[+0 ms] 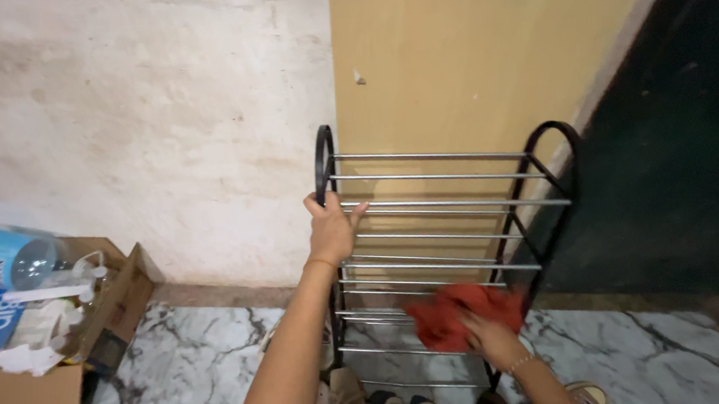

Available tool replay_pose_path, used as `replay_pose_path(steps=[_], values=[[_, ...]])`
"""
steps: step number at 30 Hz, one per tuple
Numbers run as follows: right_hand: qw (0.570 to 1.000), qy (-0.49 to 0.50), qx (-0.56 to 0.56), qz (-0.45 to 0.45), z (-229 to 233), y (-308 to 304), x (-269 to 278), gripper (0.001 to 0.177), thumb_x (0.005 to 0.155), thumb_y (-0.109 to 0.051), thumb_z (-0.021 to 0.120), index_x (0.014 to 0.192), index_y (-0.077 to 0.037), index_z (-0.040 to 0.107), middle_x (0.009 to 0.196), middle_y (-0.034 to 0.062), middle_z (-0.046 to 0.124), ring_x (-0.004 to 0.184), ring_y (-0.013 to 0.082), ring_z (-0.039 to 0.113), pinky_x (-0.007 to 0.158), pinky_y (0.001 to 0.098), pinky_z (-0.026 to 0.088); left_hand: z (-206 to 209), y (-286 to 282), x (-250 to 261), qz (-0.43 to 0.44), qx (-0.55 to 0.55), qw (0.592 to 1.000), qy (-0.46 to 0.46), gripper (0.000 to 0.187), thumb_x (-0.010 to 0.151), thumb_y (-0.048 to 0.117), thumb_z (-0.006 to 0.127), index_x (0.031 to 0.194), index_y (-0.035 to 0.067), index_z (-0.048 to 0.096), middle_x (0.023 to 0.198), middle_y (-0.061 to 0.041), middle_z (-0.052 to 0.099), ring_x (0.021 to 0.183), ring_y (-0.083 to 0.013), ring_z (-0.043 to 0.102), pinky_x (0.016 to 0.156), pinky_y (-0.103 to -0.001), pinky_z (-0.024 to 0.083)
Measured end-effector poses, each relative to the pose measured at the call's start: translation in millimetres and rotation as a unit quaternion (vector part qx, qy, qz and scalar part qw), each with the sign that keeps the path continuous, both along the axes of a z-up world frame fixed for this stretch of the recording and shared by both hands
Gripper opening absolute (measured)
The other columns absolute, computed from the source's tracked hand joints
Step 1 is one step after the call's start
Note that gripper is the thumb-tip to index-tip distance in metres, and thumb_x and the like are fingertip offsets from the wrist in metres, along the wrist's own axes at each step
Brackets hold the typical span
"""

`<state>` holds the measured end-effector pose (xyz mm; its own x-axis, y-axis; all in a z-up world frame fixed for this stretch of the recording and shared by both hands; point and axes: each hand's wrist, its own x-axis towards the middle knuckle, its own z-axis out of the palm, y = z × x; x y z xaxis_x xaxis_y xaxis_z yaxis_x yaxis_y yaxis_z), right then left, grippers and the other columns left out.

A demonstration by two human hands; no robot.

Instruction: The person wipes the metal bars and the side supports of a multi-tiered shoe rack with a red cloth.

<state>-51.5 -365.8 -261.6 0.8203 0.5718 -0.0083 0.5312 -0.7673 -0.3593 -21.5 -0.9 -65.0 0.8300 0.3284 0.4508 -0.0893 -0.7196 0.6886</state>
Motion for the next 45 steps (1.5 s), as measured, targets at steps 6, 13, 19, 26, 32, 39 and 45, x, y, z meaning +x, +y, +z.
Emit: replay_pose_path(steps=[6, 13, 19, 26, 32, 39, 45], values=[[0.974, 0.033, -0.207, -0.083, -17.9, 43.8, 3.0, 0.064, 0.092, -0.029, 0.067, 0.149, -0.046, 0.043, 0.164, 0.0055, 0.019, 0.15, 0.037, 0.021, 0.115, 0.0571, 0.03, -1.3, -0.8, 2.3, -0.022, -0.011, 1.0, 0.007, 0.063, 0.093, 0.048, 0.069, 0.124, -0.001, 0.045, 0.137, -0.039, 0.03, 0.095, -0.0586, 0.059, 0.091, -0.054, 0.05], [0.978, -0.088, -0.188, 0.033, -57.7, 59.4, 27.4, 0.052, 0.092, -0.024, 0.064, 0.142, -0.035, 0.056, 0.148, 0.0123, 0.042, 0.132, 0.04, 0.042, 0.109, 0.0579, 0.035, 6.9, -8.2, -7.7, -0.004, -0.021, 0.999, 0.024, 0.062, 0.092, 0.05, 0.069, 0.123, 0.002, 0.046, 0.13, -0.035, 0.036, 0.093, -0.0572, 0.059, 0.088, -0.056, 0.049], [0.989, -0.074, -0.099, 0.084, -53.3, 189.9, 7.6, 0.043, 0.091, -0.028, 0.062, 0.135, -0.029, 0.062, 0.148, 0.0092, 0.044, 0.131, 0.0406, 0.042, 0.107, 0.0612, 0.034, 8.7, -9.1, -8.7, 0.009, -0.015, 0.998, 0.055, 0.061, 0.093, 0.05, 0.068, 0.123, 0.002, 0.045, 0.125, -0.033, 0.037, 0.09, -0.0563, 0.058, 0.084, -0.057, 0.049], [0.987, -0.017, 0.01, 0.161, -40.6, 189.2, -1.3, 0.05, 0.088, -0.027, 0.07, 0.138, -0.03, 0.063, 0.169, 0.0087, 0.02, 0.147, 0.0461, 0.015, 0.113, 0.0653, 0.016, 0.3, -11.6, -8.7, 0.012, -0.023, 0.999, 0.032, 0.06, 0.094, 0.05, 0.067, 0.128, 0.005, 0.045, 0.129, -0.03, 0.037, 0.096, -0.0546, 0.057, 0.088, -0.056, 0.049], [0.991, 0.011, -0.133, 0.007, -75.7, 74.1, -19.2, 0.058, 0.087, -0.01, 0.062, 0.144, -0.02, 0.056, 0.171, -0.004, 0.017, 0.155, 0.0327, 0.015, 0.126, 0.0549, 0.013, -9.2, -15.0, -5.0, 0.043, -0.02, 0.999, 0.011, 0.064, 0.095, 0.053, 0.065, 0.135, 0.009, 0.044, 0.135, -0.03, 0.034, 0.099, -0.0548, 0.055, 0.093, -0.055, 0.048], [0.895, 0.114, 0.12, -0.415, -106.9, -60.8, -68.7, 0.052, 0.102, -0.04, 0.051, 0.147, -0.015, 0.056, 0.126, 0.0269, 0.069, 0.118, 0.0449, 0.065, 0.103, 0.0479, 0.051, -14.7, -9.3, -2.6, 0.073, 0.044, 0.996, 0.019, 0.06, 0.095, 0.052, 0.068, 0.136, 0.014, 0.045, 0.13, -0.029, 0.035, 0.104, -0.0557, 0.055, 0.092, -0.072, 0.033], [0.919, 0.005, 0.109, -0.379, -121.0, -67.8, -58.0, 0.048, 0.099, -0.04, 0.053, 0.136, -0.009, 0.059, 0.139, 0.0235, 0.06, 0.116, 0.0458, 0.062, 0.101, 0.0497, 0.049, -18.1, -5.0, -15.7, 0.006, -0.042, 0.998, -0.048, 0.044, 0.101, 0.042, 0.058, 0.138, 0.02, 0.048, 0.129, -0.027, 0.044, 0.097, -0.0518, 0.061, 0.083, -0.056, 0.05]])
